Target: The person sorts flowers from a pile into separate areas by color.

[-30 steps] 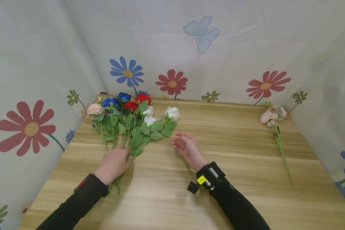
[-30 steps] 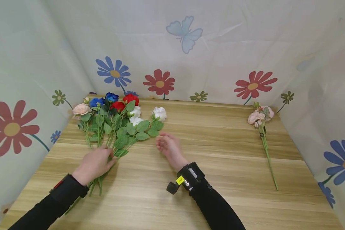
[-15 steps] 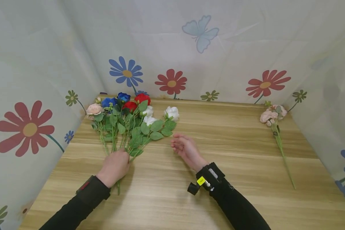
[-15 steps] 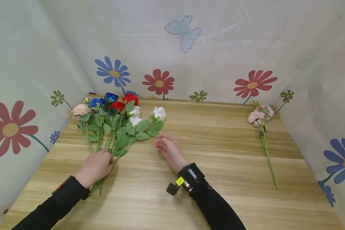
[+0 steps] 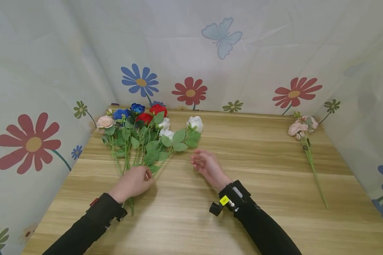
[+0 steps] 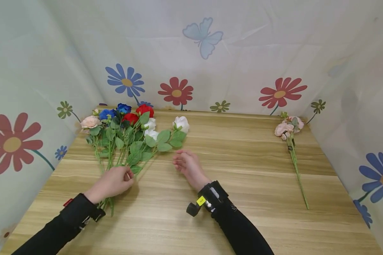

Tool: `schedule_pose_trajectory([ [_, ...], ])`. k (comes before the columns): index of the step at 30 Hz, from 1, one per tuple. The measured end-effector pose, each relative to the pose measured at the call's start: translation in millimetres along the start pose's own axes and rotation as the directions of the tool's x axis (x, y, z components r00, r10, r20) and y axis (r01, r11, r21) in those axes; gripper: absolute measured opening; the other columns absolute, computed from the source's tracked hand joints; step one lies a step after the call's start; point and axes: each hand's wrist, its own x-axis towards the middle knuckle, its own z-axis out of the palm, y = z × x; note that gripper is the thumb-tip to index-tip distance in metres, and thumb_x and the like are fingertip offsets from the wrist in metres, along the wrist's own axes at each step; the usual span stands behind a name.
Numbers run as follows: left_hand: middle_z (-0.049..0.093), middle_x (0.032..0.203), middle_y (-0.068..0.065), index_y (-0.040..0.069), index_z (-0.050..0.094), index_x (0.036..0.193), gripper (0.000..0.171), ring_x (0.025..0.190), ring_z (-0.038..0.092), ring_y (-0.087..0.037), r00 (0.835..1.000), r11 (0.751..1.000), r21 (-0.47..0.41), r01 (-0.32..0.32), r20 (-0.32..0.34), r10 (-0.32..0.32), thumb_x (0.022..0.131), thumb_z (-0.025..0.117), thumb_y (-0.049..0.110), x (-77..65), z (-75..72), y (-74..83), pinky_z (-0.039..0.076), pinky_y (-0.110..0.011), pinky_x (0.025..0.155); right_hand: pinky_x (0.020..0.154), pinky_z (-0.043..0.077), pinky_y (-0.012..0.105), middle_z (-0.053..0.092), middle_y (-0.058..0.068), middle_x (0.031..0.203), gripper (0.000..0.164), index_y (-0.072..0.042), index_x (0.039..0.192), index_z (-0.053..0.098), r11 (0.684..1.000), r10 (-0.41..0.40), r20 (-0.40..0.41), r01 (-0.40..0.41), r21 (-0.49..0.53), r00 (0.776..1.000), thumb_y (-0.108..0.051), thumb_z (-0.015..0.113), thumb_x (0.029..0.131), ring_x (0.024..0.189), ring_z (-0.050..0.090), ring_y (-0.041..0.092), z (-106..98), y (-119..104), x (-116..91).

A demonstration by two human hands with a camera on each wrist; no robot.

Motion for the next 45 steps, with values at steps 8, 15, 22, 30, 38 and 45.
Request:
schedule_pose_trajectory([
  [8,0.074,0.091,-0.009,-0.004,0.065,0.119,0.031,0.070,0.064,-0.015,0.983,0.942,-0.331,0.049,0.185,0.014,0.096,0.062,0.017,6.1,-0.5,-1.4,0.048,-0.028,0.060,0.082,0.051,0.020,0.063,0.001,0.101,0.042,0.007,0.141,0.039,1.000,0.005,-0.013,-0.005,0.000,1.000,-0.010,0.039,0.103,0.087,0.061,0.009,-10,2,0],
  [15,0.067,0.077,-0.006,-0.003,0.073,0.103,0.022,0.064,0.058,-0.012,0.962,0.905,-0.424,0.027,0.259,0.092,0.096,0.066,0.016,7.3,-1.3,-0.4,0.043,-0.024,0.059,0.082,0.051,0.020,0.063,0.001,0.100,0.039,0.005,0.139,0.042,1.000,0.013,-0.039,-0.013,0.005,0.999,-0.010,0.039,0.103,0.088,0.061,0.010,-19,3,0],
  [22,0.059,0.073,-0.002,-0.006,0.069,0.104,0.023,0.065,0.052,-0.014,0.949,0.852,-0.522,0.039,0.286,0.132,0.100,0.061,0.015,12.4,2.6,4.4,0.040,-0.023,0.061,0.080,0.052,0.020,0.062,0.002,0.101,0.038,0.005,0.139,0.042,1.000,0.028,-0.058,-0.028,0.012,0.998,-0.010,0.039,0.104,0.087,0.061,0.010,-25,4,0],
  [30,0.067,0.083,-0.008,-0.007,0.067,0.114,0.026,0.072,0.058,-0.014,0.968,0.836,-0.548,0.020,0.219,0.120,0.100,0.061,0.014,15.0,11.3,17.5,0.044,-0.024,0.064,0.081,0.052,0.021,0.064,0.002,0.102,0.037,0.004,0.138,0.043,1.000,0.030,-0.076,-0.030,0.000,0.997,-0.011,0.038,0.105,0.089,0.062,0.011,-35,4,0],
  [38,0.069,0.095,-0.020,-0.005,0.068,0.113,0.026,0.071,0.060,-0.013,0.972,0.821,-0.567,-0.064,0.152,0.180,0.101,0.061,0.016,22.9,22.3,36.1,0.046,-0.025,0.064,0.078,0.051,0.019,0.065,-0.002,0.095,0.035,0.006,0.135,0.045,1.000,-0.010,-0.096,0.010,-0.004,0.995,-0.009,0.039,0.104,0.083,0.063,0.008,-48,-3,-1],
  [45,0.067,0.091,-0.015,-0.003,0.068,0.111,0.025,0.070,0.059,-0.012,0.977,0.802,-0.591,-0.086,0.110,0.185,0.101,0.061,0.018,36.2,36.5,58.3,0.047,-0.025,0.064,0.075,0.052,0.018,0.065,-0.003,0.094,0.036,0.009,0.135,0.045,0.993,-0.111,-0.122,0.105,-0.055,0.986,-0.009,0.039,0.105,0.083,0.064,0.007,-54,-19,-3],
])
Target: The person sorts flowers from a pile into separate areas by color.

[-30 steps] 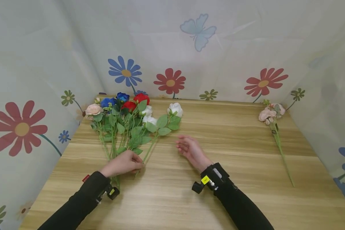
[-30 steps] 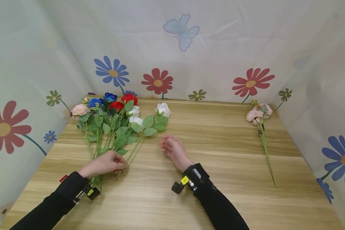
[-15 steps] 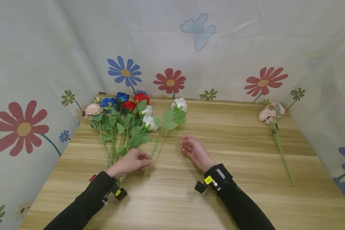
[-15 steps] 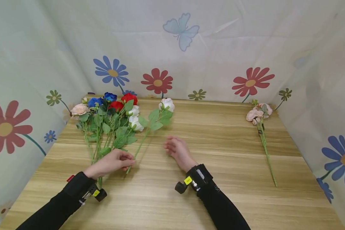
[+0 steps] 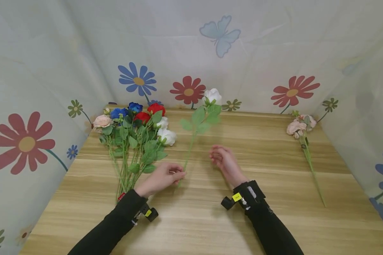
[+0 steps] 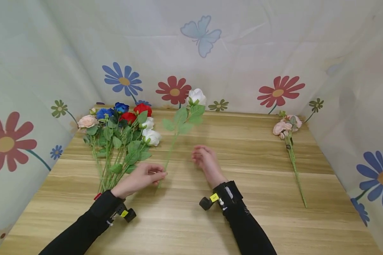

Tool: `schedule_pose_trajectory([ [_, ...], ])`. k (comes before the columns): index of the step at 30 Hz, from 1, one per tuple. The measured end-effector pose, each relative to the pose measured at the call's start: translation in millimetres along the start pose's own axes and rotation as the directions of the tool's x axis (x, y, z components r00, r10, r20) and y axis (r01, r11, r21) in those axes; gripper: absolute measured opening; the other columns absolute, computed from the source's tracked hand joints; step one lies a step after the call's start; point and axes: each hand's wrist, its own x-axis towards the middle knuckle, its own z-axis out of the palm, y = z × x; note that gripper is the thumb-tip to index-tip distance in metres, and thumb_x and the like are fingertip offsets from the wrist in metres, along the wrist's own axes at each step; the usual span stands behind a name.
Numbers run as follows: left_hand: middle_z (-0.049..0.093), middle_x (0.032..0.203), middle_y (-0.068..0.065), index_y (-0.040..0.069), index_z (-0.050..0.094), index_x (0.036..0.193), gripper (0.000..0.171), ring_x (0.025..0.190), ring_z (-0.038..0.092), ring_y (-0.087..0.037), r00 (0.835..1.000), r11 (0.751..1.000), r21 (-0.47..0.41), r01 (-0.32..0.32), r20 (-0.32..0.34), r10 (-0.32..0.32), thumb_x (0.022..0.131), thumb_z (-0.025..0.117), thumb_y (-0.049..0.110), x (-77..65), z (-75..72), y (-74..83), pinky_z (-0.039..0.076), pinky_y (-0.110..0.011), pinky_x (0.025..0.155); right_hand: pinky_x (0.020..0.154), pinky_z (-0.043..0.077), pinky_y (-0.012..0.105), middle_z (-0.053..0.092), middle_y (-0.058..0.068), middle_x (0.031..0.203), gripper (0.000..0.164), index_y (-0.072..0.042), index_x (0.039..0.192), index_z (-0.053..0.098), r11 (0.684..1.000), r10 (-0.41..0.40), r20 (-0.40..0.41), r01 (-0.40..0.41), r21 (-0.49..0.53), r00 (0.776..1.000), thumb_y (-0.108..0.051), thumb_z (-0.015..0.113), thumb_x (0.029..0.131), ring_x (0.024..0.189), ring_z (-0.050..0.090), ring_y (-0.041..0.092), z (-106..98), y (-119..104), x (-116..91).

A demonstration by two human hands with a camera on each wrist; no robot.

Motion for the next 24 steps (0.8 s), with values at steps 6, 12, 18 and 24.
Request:
schedule_pose_trajectory([
  [6,0.071,0.100,-0.018,-0.003,0.068,0.114,0.026,0.074,0.064,-0.016,0.999,0.998,-0.047,-0.034,-0.032,0.032,0.101,0.062,0.019,19.4,17.9,8.3,0.051,-0.029,0.067,0.081,0.053,0.022,0.063,0.000,0.101,0.034,0.008,0.131,0.050,0.992,-0.081,0.016,0.082,-0.100,0.997,-0.014,0.041,0.106,0.090,0.063,0.011,-2,-15,3],
  [12,0.071,0.100,-0.021,-0.003,0.068,0.112,0.025,0.077,0.066,-0.018,0.996,0.992,-0.090,-0.085,-0.027,0.083,0.101,0.062,0.019,32.6,29.7,22.6,0.054,-0.037,0.072,0.083,0.055,0.025,0.066,-0.003,0.099,0.028,-0.001,0.122,0.060,0.974,-0.142,0.026,0.145,-0.172,0.989,-0.020,0.047,0.106,0.091,0.064,0.013,-6,-27,4],
  [18,0.071,0.103,-0.023,-0.002,0.068,0.114,0.027,0.077,0.067,-0.018,0.993,0.987,-0.115,-0.115,-0.024,0.113,0.101,0.063,0.021,43.1,34.5,30.7,0.056,-0.043,0.075,0.083,0.055,0.025,0.068,-0.005,0.098,0.039,0.005,0.130,0.058,0.961,-0.152,0.067,0.164,-0.223,0.986,-0.024,0.045,0.108,0.090,0.064,0.012,-7,-32,5],
  [24,0.071,0.104,-0.027,-0.005,0.068,0.113,0.025,0.078,0.070,-0.022,0.992,0.981,-0.146,-0.129,-0.010,0.129,0.100,0.063,0.017,44.1,40.7,28.8,0.059,-0.047,0.077,0.080,0.055,0.024,0.067,0.001,0.101,0.045,0.011,0.131,0.054,0.955,-0.169,0.091,0.186,-0.232,0.981,-0.027,0.042,0.109,0.089,0.065,0.013,-4,-31,4],
])
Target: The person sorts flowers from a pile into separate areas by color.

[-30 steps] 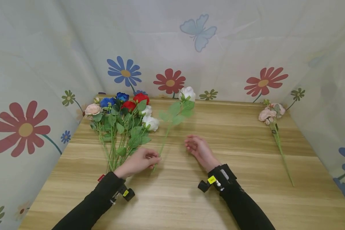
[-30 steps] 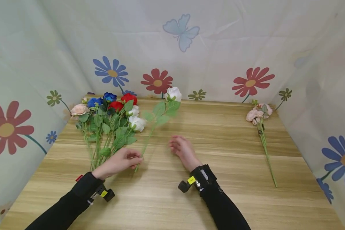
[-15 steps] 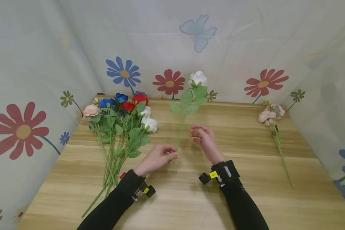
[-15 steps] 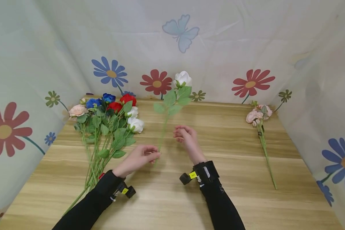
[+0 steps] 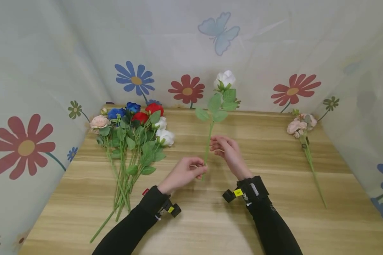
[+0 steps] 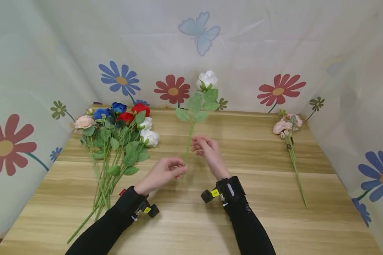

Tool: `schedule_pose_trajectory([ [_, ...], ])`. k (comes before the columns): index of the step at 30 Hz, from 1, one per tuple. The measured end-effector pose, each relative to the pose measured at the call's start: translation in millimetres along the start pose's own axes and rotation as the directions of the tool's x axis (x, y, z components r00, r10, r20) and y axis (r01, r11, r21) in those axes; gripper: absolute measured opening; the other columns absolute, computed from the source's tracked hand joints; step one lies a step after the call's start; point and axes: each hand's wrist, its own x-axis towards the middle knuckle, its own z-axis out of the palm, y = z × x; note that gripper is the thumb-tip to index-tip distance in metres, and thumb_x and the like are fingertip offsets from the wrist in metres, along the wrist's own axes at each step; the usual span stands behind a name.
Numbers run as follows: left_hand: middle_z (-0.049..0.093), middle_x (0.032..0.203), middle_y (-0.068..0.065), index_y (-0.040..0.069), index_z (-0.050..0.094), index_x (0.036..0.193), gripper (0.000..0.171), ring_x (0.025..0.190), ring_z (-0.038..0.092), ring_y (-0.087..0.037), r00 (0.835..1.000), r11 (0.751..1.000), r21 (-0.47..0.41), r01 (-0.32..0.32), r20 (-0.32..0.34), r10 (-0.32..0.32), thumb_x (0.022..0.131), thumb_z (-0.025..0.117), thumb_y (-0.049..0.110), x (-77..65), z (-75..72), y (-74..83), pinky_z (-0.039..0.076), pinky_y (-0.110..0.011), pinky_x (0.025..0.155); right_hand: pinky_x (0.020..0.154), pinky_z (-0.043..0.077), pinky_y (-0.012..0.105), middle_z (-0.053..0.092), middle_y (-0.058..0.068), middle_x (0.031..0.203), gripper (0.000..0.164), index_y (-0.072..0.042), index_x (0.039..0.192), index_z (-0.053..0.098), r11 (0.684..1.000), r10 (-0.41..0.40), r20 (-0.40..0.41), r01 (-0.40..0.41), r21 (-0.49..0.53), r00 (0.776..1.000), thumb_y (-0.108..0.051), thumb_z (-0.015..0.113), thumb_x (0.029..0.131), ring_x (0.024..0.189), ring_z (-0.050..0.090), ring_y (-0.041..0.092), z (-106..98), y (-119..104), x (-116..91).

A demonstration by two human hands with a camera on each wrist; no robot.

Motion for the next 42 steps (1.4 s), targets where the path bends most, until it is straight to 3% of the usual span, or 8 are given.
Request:
schedule_pose_trajectory([
  [4,0.069,0.102,-0.026,-0.004,0.068,0.110,0.023,0.080,0.071,-0.031,1.000,1.000,-0.009,-0.012,0.000,0.012,0.099,0.065,0.016,0.4,3.6,-2.9,0.060,-0.046,0.077,0.079,0.055,0.022,0.064,-0.004,0.095,0.044,0.011,0.129,0.053,1.000,-0.018,0.001,0.018,0.000,1.000,-0.026,0.046,0.108,0.088,0.064,0.011,1,-1,-1],
  [10,0.069,0.102,-0.026,-0.002,0.070,0.106,0.018,0.081,0.070,-0.040,0.999,1.000,0.017,-0.026,0.046,0.025,0.099,0.065,0.014,1.4,9.7,-5.8,0.060,-0.042,0.071,0.076,0.055,0.018,0.065,-0.008,0.088,0.035,0.010,0.126,0.055,0.994,-0.049,-0.020,0.047,-0.097,0.999,-0.018,0.055,0.104,0.084,0.063,0.005,0,-1,-3],
  [22,0.067,0.083,-0.010,0.002,0.066,0.090,0.016,0.068,0.066,-0.020,0.991,0.998,0.050,-0.042,0.128,0.035,0.099,0.065,0.015,2.5,15.2,-7.4,0.050,-0.022,0.061,0.072,0.057,0.019,0.066,-0.005,0.086,0.020,0.008,0.113,0.057,0.975,-0.082,0.046,0.090,-0.201,0.996,-0.008,0.057,0.101,0.074,0.063,0.002,1,-4,-6],
  [28,0.069,0.085,-0.010,0.004,0.067,0.092,0.015,0.072,0.069,-0.029,0.992,0.996,0.081,-0.038,0.126,0.027,0.099,0.065,0.017,1.4,15.7,-6.2,0.052,-0.023,0.061,0.074,0.059,0.021,0.066,-0.003,0.086,0.018,0.007,0.111,0.057,0.972,-0.072,0.068,0.085,-0.219,0.995,-0.009,0.057,0.102,0.075,0.063,0.003,-3,-5,-8],
  [33,0.073,0.094,-0.012,0.006,0.072,0.102,0.018,0.076,0.071,-0.025,0.994,0.980,0.177,-0.088,0.075,0.076,0.100,0.064,0.022,1.4,13.1,-7.6,0.055,-0.024,0.063,0.075,0.059,0.022,0.066,0.007,0.091,0.019,0.007,0.112,0.057,0.960,-0.059,0.072,0.077,-0.269,0.996,-0.009,0.058,0.102,0.076,0.064,0.004,-10,-5,-8],
  [37,0.075,0.104,-0.008,0.006,0.071,0.114,0.025,0.088,0.070,-0.017,0.992,0.951,0.286,-0.115,-0.014,0.124,0.101,0.062,0.025,2.2,6.5,-8.7,0.056,-0.024,0.075,0.074,0.059,0.022,0.066,0.013,0.094,0.021,0.010,0.113,0.057,0.943,-0.048,0.080,0.072,-0.325,0.996,-0.008,0.057,0.101,0.075,0.065,0.003,-16,-5,-9],
  [42,0.072,0.115,-0.008,0.005,0.067,0.123,0.030,0.101,0.070,-0.019,0.980,0.916,0.386,-0.109,-0.113,0.164,0.103,0.060,0.026,4.0,-2.1,-4.6,0.058,-0.031,0.087,0.076,0.061,0.028,0.066,0.020,0.098,0.022,0.010,0.114,0.056,0.919,-0.034,0.086,0.065,-0.388,0.996,-0.008,0.057,0.101,0.075,0.066,0.004,-27,-4,-9],
])
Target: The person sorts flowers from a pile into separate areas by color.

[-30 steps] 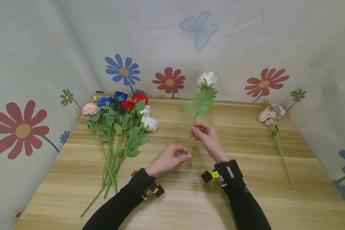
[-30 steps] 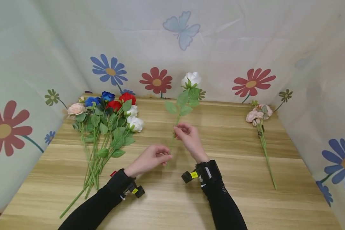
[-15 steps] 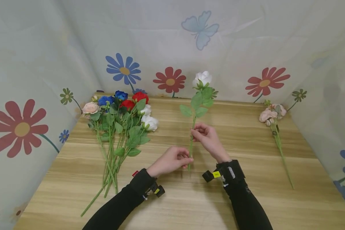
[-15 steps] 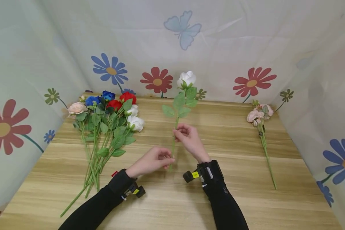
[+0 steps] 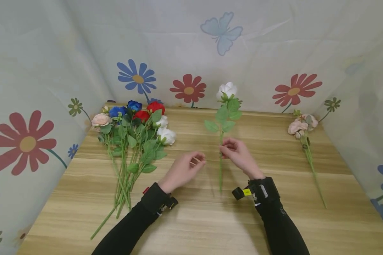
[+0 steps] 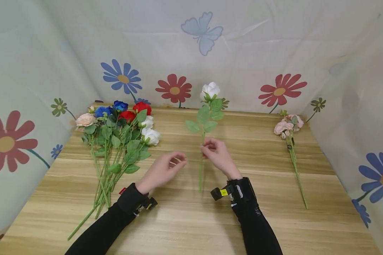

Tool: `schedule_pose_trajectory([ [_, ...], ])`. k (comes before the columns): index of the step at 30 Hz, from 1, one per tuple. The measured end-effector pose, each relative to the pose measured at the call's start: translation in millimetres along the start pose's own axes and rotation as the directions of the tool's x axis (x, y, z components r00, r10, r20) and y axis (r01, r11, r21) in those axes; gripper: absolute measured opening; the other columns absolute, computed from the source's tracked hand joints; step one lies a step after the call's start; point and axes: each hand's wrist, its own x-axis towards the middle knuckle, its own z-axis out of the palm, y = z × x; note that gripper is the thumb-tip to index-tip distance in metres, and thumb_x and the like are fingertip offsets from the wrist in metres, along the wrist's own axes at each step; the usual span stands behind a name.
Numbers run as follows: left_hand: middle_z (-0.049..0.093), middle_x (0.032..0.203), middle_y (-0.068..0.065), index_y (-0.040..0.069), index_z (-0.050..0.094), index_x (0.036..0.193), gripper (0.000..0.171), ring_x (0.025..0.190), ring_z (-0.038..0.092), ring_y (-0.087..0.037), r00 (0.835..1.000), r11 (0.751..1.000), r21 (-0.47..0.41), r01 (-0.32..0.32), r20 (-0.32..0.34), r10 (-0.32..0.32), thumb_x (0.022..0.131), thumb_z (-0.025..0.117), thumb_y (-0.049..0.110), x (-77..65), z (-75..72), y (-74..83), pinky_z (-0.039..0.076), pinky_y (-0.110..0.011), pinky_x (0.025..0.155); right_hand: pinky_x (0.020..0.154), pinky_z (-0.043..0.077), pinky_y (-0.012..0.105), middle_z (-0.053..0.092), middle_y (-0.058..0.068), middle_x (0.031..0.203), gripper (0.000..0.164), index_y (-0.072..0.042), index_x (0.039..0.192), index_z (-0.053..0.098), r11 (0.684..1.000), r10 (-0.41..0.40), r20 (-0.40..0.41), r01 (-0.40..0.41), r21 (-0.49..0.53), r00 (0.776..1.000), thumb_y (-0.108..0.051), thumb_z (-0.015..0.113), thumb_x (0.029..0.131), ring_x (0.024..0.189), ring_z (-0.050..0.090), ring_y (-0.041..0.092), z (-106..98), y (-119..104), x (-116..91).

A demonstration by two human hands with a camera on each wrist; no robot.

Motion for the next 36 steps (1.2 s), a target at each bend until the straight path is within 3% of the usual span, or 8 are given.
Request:
schedule_pose_trajectory([
  [7,0.069,0.128,-0.014,0.004,0.064,0.130,0.035,0.112,0.067,-0.026,0.994,0.984,0.174,-0.047,-0.092,0.064,0.102,0.060,0.025,4.8,-6.0,6.4,0.055,-0.041,0.096,0.077,0.061,0.031,0.067,0.019,0.099,0.023,0.009,0.114,0.056,0.995,0.037,0.004,-0.037,-0.090,0.999,-0.010,0.056,0.102,0.076,0.065,0.005,-20,7,-4],
  [11,0.068,0.129,-0.011,0.005,0.064,0.131,0.035,0.112,0.067,-0.025,0.991,0.960,0.271,-0.074,-0.089,0.102,0.102,0.061,0.024,10.5,-2.5,9.7,0.056,-0.041,0.094,0.076,0.061,0.030,0.067,0.024,0.104,0.024,0.010,0.115,0.056,0.983,0.068,-0.020,-0.071,-0.167,0.997,-0.010,0.055,0.102,0.079,0.066,0.009,-37,9,-9],
  [15,0.068,0.129,-0.011,0.006,0.064,0.131,0.035,0.112,0.067,-0.025,0.990,0.953,0.290,-0.091,-0.080,0.118,0.101,0.062,0.024,14.9,1.4,13.5,0.056,-0.041,0.092,0.079,0.061,0.035,0.066,0.028,0.109,0.026,0.010,0.118,0.055,0.958,0.116,-0.051,-0.125,-0.256,0.992,-0.011,0.054,0.103,0.083,0.068,0.017,-54,13,-11],
  [18,0.068,0.128,-0.011,0.006,0.064,0.131,0.034,0.113,0.067,-0.026,0.991,0.954,0.285,-0.087,-0.077,0.114,0.101,0.062,0.023,15.5,2.0,15.1,0.056,-0.042,0.092,0.077,0.060,0.036,0.066,0.027,0.107,0.028,0.011,0.120,0.055,0.930,0.146,-0.070,-0.161,-0.332,0.987,-0.011,0.054,0.103,0.084,0.069,0.020,-66,18,-13],
  [24,0.067,0.130,-0.011,0.007,0.064,0.131,0.034,0.117,0.066,-0.026,0.994,0.956,0.284,-0.070,-0.066,0.093,0.101,0.062,0.022,14.0,0.2,13.5,0.056,-0.042,0.095,0.066,0.051,0.026,0.067,0.028,0.101,0.030,0.014,0.116,0.056,0.875,0.178,-0.106,-0.207,-0.439,0.978,-0.011,0.054,0.101,0.080,0.068,0.023,-89,33,-18],
  [31,0.066,0.132,-0.011,0.006,0.063,0.132,0.034,0.122,0.064,-0.027,0.995,0.955,0.290,-0.068,-0.051,0.086,0.101,0.063,0.019,12.5,0.0,12.6,0.055,-0.043,0.098,0.072,0.050,0.038,0.064,0.031,0.105,0.035,0.015,0.114,0.060,0.787,0.198,-0.150,-0.249,-0.564,0.969,-0.014,0.053,0.096,0.089,0.063,0.036,-110,51,-24],
  [36,0.066,0.132,-0.011,0.006,0.063,0.132,0.034,0.122,0.064,-0.027,0.994,0.951,0.300,-0.077,-0.045,0.095,0.101,0.062,0.018,11.6,1.1,12.3,0.055,-0.043,0.098,0.069,0.047,0.039,0.060,0.027,0.101,0.030,0.011,0.109,0.059,0.733,0.271,-0.185,-0.327,-0.596,0.945,-0.015,0.052,0.095,0.085,0.057,0.034,-118,56,-26],
])
